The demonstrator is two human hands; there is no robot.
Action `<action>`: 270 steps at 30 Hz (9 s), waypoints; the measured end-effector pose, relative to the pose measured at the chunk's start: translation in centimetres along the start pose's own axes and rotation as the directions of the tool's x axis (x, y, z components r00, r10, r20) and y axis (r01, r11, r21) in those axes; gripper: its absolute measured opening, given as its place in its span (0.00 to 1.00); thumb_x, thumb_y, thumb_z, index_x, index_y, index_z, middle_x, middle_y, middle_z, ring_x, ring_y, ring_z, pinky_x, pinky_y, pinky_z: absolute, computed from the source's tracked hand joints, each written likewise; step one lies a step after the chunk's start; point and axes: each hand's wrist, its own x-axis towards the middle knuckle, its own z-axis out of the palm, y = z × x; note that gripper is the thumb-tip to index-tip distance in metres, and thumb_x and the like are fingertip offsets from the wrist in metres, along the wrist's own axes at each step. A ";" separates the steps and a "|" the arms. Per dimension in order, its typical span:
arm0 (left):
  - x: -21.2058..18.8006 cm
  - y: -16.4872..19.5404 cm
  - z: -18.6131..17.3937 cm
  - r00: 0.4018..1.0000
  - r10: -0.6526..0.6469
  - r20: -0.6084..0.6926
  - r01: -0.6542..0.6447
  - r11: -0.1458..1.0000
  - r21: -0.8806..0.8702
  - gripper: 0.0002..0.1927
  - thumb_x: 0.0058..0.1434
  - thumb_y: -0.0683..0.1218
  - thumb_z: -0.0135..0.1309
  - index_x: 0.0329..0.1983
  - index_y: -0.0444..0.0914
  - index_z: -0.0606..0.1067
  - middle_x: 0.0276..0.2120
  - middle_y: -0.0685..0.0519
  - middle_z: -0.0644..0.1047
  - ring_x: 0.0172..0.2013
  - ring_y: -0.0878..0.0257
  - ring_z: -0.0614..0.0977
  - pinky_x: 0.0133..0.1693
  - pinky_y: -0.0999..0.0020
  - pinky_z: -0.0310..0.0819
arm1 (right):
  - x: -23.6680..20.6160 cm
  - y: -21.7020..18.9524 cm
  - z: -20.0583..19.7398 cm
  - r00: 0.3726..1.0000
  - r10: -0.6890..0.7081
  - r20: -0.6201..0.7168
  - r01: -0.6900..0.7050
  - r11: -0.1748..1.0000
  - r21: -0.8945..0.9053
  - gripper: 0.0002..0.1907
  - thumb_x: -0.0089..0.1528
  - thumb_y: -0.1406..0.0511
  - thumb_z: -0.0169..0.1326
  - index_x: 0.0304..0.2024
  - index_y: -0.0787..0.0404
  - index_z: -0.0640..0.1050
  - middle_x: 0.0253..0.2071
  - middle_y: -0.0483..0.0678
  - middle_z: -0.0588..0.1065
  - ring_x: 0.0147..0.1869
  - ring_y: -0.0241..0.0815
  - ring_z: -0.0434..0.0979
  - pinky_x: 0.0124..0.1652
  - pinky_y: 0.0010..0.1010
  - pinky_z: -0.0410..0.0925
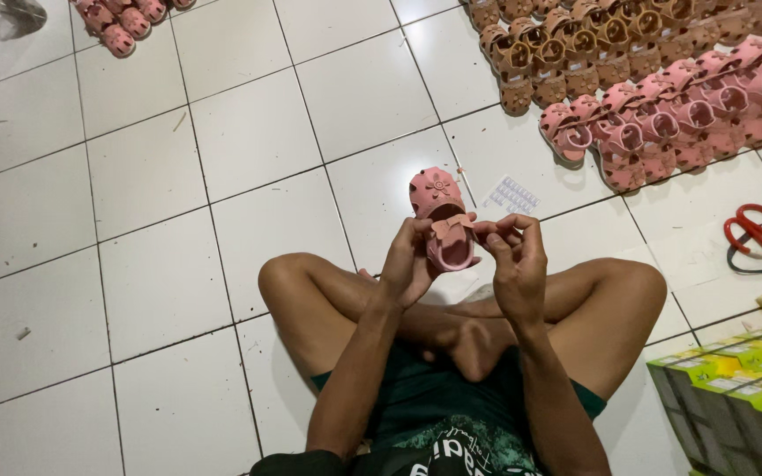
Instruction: The person sits on the workshop floor and applies small adhesive size labels to pink children's sandals, pressing each label onto a sandal by hand. They place finished sandals aside in rows, pick up the next sandal, and continue labeling one sandal at a time.
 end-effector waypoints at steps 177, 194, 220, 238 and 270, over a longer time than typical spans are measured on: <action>50.1 46.7 -40.9 0.441 0.850 -0.289 0.704 -0.127 0.699 0.30 0.63 0.51 0.52 0.67 0.38 0.67 0.70 0.44 0.63 0.70 0.46 0.61 0.68 0.42 0.52 | 100.4 43.9 54.2 0.737 0.254 0.627 0.556 0.300 -0.775 0.31 0.60 0.61 0.61 0.66 0.42 0.68 0.53 0.62 0.71 0.52 0.68 0.75 0.43 0.55 0.74; 49.7 44.8 -41.6 0.435 0.885 -0.166 0.650 -0.181 0.738 0.30 0.62 0.51 0.52 0.66 0.35 0.67 0.69 0.39 0.64 0.70 0.41 0.62 0.69 0.39 0.50 | 69.8 34.5 35.6 0.846 0.106 0.522 0.413 0.488 -0.769 0.32 0.56 0.67 0.59 0.64 0.52 0.70 0.52 0.67 0.69 0.49 0.71 0.73 0.44 0.57 0.70; 17.7 19.2 -31.1 0.687 0.713 -0.141 0.138 0.063 0.988 0.17 0.72 0.48 0.45 0.54 0.35 0.77 0.64 0.48 0.74 0.68 0.50 0.70 0.71 0.57 0.55 | 22.9 22.7 18.3 0.851 0.447 0.275 0.045 0.460 -0.887 0.34 0.54 0.58 0.65 0.61 0.45 0.67 0.57 0.63 0.67 0.49 0.67 0.78 0.43 0.54 0.74; 0.2 4.3 -16.8 0.624 0.726 -0.290 0.133 0.267 0.955 0.44 0.56 0.58 0.69 0.69 0.35 0.65 0.55 0.39 0.77 0.54 0.47 0.80 0.53 0.57 0.75 | 6.7 14.2 10.9 0.861 -0.087 0.501 0.419 0.681 -0.600 0.21 0.61 0.69 0.54 0.58 0.63 0.72 0.53 0.60 0.78 0.53 0.60 0.82 0.48 0.46 0.74; -1.1 -5.2 -15.1 0.714 0.700 -0.029 0.313 -0.281 0.907 0.35 0.61 0.44 0.61 0.69 0.31 0.62 0.60 0.41 0.71 0.57 0.42 0.73 0.57 0.54 0.72 | 10.9 13.7 11.0 0.852 0.248 0.460 0.320 0.449 -0.834 0.12 0.63 0.61 0.58 0.49 0.54 0.82 0.43 0.59 0.80 0.44 0.61 0.81 0.46 0.49 0.74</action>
